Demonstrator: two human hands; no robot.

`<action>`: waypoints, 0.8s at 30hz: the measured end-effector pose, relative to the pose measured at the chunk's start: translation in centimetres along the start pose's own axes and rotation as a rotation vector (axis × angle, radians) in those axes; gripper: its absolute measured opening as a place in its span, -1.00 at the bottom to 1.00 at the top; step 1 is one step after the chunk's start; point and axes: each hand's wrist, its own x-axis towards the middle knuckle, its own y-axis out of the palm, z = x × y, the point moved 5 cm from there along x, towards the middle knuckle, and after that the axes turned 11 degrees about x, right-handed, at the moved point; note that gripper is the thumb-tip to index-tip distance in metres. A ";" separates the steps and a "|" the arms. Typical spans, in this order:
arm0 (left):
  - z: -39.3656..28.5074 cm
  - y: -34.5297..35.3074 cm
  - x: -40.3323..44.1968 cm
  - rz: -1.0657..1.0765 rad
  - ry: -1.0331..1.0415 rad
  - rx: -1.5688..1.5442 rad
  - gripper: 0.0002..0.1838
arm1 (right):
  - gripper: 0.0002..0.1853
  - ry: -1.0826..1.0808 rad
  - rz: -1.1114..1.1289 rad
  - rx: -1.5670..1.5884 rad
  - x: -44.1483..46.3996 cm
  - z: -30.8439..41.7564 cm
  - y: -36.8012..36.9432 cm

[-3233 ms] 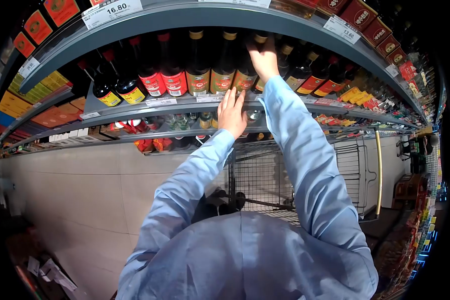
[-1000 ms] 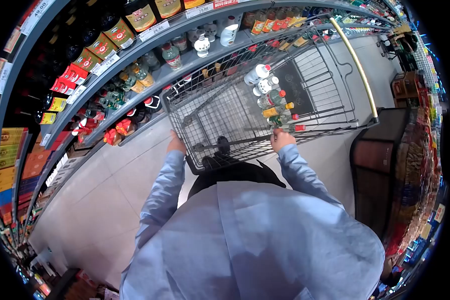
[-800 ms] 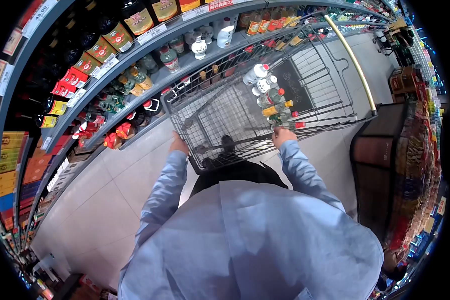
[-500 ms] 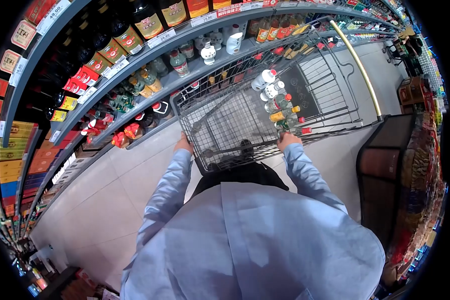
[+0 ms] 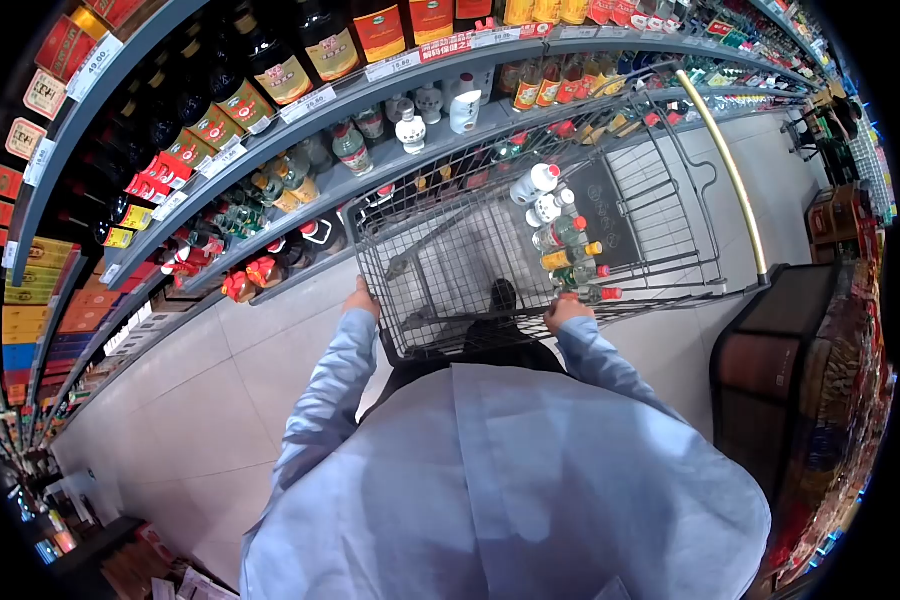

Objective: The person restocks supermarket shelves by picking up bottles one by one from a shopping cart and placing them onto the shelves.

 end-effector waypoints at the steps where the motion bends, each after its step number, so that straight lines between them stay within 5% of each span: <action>1: -0.6 -0.3 0.1 -0.008 0.009 -0.007 -0.25 | -0.67 -0.007 0.021 0.007 0.5 -0.3 -0.1; 2: -1.0 0.0 0.1 0.076 -0.033 -0.071 -0.23 | -0.66 -0.021 0.085 0.022 0.8 -0.5 -0.3; 5: -2.3 1.3 0.6 -0.365 0.007 0.112 -0.17 | -0.68 -0.067 0.156 0.133 2.5 -1.7 0.1; 6: -4.7 -0.7 -0.8 -0.290 0.025 0.037 -0.14 | -0.70 -0.181 0.145 0.243 4.0 -2.6 1.0; 9: -10.9 -2.8 -0.9 -0.521 0.287 -0.071 -0.17 | -0.71 -0.275 -0.035 0.342 5.6 -0.9 -3.8; 11: -15.6 -3.9 0.7 -0.465 0.406 -0.260 -0.21 | -0.69 -0.441 -0.211 0.628 9.5 -0.6 -7.4; 15: -25.8 -3.5 4.6 -0.362 0.614 -0.395 -0.35 | -0.58 -0.377 -0.436 0.540 18.5 0.2 -14.8; 18: -32.0 -2.5 6.9 -0.301 0.707 -0.390 -0.39 | -0.39 -0.311 -0.386 0.510 27.2 -0.3 -15.7; 24: -37.2 -1.4 10.0 -0.146 0.645 -0.384 -0.44 | -0.32 -0.273 -0.171 0.405 37.1 -1.9 -13.8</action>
